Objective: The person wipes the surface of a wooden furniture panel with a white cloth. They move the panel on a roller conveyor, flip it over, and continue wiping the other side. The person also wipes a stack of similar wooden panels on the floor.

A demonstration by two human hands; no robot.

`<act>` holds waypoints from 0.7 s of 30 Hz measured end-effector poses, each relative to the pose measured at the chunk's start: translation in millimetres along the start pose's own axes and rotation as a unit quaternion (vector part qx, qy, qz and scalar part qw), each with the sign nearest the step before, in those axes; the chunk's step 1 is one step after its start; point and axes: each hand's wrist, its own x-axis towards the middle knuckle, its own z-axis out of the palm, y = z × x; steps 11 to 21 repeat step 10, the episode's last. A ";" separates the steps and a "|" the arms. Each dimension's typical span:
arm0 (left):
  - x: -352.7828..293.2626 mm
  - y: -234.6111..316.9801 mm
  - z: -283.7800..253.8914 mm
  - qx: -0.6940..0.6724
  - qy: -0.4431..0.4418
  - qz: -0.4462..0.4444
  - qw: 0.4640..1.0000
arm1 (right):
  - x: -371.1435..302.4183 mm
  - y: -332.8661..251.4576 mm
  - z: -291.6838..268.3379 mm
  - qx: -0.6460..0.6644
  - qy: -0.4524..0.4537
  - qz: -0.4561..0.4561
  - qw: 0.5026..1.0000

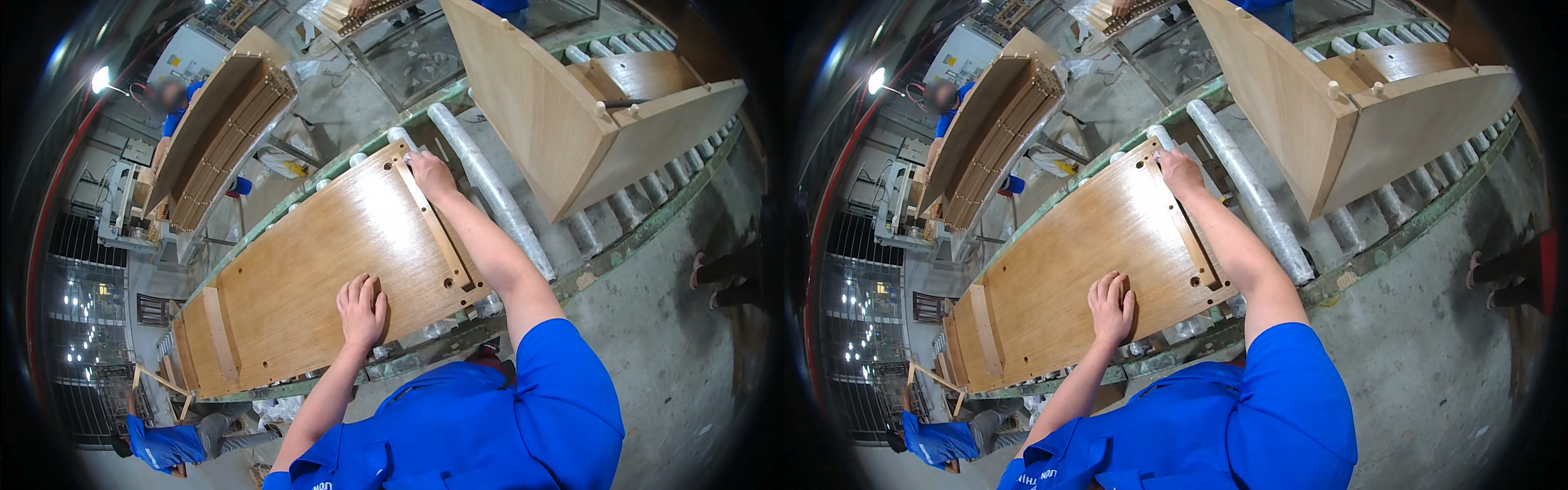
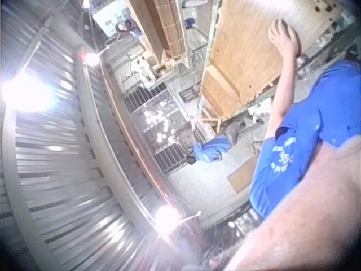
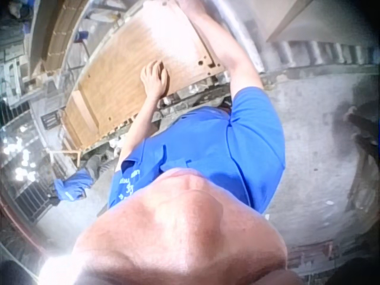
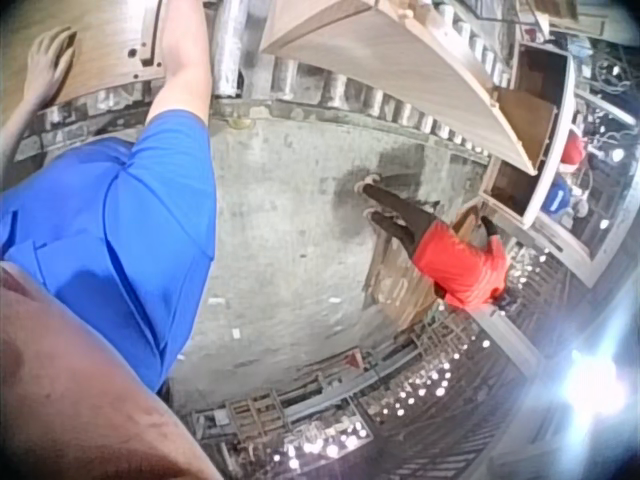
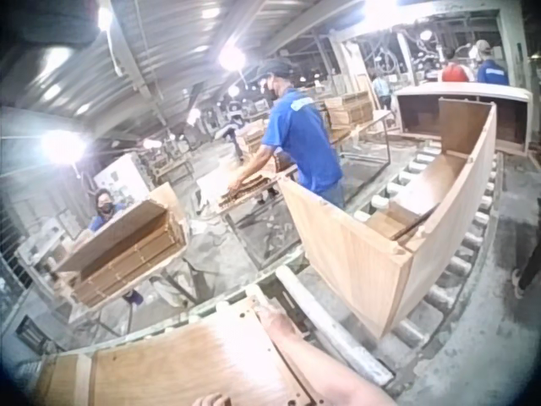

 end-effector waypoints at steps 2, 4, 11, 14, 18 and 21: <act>0.0 -1.0 1.3 0.000 0.005 0.003 1.000 | -4.9 -0.2 -4.3 -0.007 0.014 -0.020 1.000; -1.4 -2.1 2.4 0.002 0.012 0.007 1.000 | -13.5 -2.2 -9.1 -0.014 0.010 -0.031 0.999; -1.9 -3.5 5.3 -0.001 0.014 0.013 1.000 | -48.3 -4.4 -34.4 -0.041 -0.038 -0.034 0.998; -1.9 -3.5 5.3 -0.001 0.014 0.013 1.000 | -48.3 -4.4 -34.4 -0.041 -0.038 -0.034 0.998; -1.9 -3.5 5.3 -0.001 0.014 0.013 1.000 | -48.3 -4.4 -34.4 -0.041 -0.038 -0.034 0.998; -1.9 -3.5 5.3 -0.001 0.014 0.013 1.000 | -48.3 -4.4 -34.4 -0.041 -0.038 -0.034 0.998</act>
